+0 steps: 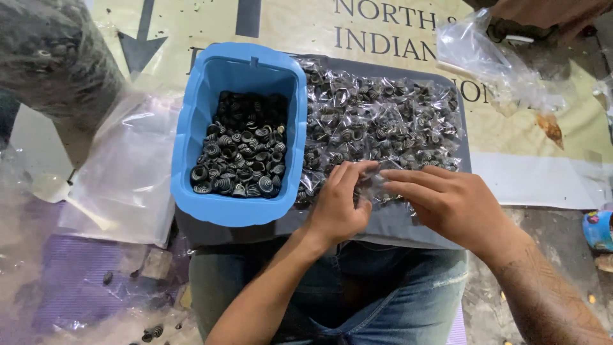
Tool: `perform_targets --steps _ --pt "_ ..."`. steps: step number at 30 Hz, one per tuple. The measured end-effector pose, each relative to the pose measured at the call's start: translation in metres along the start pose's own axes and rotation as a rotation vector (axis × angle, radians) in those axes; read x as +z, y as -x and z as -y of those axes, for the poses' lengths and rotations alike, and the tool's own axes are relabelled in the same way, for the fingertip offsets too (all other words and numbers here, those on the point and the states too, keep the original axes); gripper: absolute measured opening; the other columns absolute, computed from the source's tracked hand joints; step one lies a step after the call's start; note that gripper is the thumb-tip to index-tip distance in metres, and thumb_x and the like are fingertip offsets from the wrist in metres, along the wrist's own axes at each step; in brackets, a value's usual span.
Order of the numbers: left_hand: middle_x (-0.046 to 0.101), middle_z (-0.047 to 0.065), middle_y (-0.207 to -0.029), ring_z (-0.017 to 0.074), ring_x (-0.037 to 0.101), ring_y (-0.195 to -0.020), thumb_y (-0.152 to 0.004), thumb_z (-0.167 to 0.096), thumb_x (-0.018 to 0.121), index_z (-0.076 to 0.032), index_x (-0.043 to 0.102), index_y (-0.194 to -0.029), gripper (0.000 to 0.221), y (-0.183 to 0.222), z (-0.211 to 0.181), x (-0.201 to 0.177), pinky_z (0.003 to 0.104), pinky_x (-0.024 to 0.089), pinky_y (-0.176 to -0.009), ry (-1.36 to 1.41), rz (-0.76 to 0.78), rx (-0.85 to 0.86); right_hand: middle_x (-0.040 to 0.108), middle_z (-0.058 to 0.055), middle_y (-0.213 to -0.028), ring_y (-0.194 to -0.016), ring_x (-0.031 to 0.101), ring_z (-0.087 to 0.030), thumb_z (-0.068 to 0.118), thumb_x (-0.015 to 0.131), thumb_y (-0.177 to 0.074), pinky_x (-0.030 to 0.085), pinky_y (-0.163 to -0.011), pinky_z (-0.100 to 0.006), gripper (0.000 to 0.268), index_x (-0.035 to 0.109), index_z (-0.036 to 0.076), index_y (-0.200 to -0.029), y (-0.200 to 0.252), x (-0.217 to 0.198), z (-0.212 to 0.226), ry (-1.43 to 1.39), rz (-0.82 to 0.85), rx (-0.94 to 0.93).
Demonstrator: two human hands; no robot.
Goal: Bagging small components into individual plastic bags and organizing them on a tray.
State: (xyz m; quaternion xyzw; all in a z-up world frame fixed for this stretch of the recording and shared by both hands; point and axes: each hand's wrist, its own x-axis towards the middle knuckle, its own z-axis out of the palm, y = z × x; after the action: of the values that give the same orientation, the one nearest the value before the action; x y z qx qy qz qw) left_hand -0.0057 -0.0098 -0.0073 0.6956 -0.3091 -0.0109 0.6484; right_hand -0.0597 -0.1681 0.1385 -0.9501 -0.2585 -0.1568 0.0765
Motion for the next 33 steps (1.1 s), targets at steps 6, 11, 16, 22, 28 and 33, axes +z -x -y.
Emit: perform_targets --steps 6,11,16,22,28,33 --pt "0.066 0.015 -0.115 0.0308 0.067 -0.102 -0.070 0.001 0.058 -0.009 0.058 -0.136 0.066 -0.003 -0.016 -0.010 0.039 0.058 -0.088 0.153 0.116 -0.114 0.076 0.003 -0.119 -0.073 0.067 -0.017 0.000 0.071 -0.083 0.053 -0.059 -0.029 0.029 0.075 0.016 -0.106 0.015 0.006 -0.015 0.056 -0.007 -0.023" --pt "0.067 0.015 -0.109 0.0370 0.066 -0.105 -0.069 -0.004 0.059 -0.010 0.062 -0.135 0.066 0.000 -0.010 -0.006 0.047 0.055 -0.095 0.124 0.121 -0.054 0.080 0.002 -0.103 -0.067 0.068 -0.024 -0.009 0.064 -0.087 0.054 -0.059 -0.032 0.031 0.078 0.018 -0.089 0.022 0.002 -0.018 -0.052 -0.075 -0.018" --pt "0.061 0.009 -0.099 0.0312 0.063 -0.098 -0.075 -0.004 0.062 -0.011 0.064 -0.128 0.054 0.000 -0.009 0.000 0.044 0.055 -0.089 -0.041 0.055 0.070 0.082 -0.004 -0.101 -0.065 0.073 -0.026 -0.005 0.069 -0.083 0.054 -0.055 -0.035 0.026 0.081 0.015 -0.095 0.018 -0.017 -0.003 -0.101 0.075 0.158" --pt "0.055 0.005 -0.095 0.0280 0.060 -0.091 -0.073 -0.005 0.068 -0.015 0.061 -0.126 0.055 0.005 -0.002 0.008 0.042 0.056 -0.082 -0.173 -0.027 0.108 0.085 -0.007 -0.092 -0.042 0.068 -0.026 0.006 0.076 -0.082 0.049 -0.047 -0.037 0.029 0.084 0.022 -0.106 0.028 0.002 -0.003 -0.453 0.195 0.607" --pt "0.056 0.005 -0.102 0.0274 0.057 -0.096 -0.068 -0.010 0.067 -0.014 0.063 -0.129 0.062 0.005 0.011 0.012 0.041 0.054 -0.086 -0.271 -0.146 0.130 0.084 -0.013 -0.105 -0.034 0.064 -0.021 0.012 0.074 -0.090 0.051 -0.042 -0.035 0.009 0.083 0.011 -0.090 0.009 0.005 0.016 -0.577 0.100 0.689" --pt "0.060 0.006 -0.099 0.0301 0.062 -0.092 -0.069 -0.013 0.069 -0.015 0.065 -0.127 0.059 0.002 0.011 0.011 0.043 0.055 -0.083 -0.333 -0.195 0.106 0.082 -0.005 -0.106 -0.053 0.070 -0.024 0.013 0.081 -0.085 0.053 -0.047 -0.033 0.010 0.084 0.018 -0.093 0.009 0.008 0.017 -0.298 -0.009 0.472"
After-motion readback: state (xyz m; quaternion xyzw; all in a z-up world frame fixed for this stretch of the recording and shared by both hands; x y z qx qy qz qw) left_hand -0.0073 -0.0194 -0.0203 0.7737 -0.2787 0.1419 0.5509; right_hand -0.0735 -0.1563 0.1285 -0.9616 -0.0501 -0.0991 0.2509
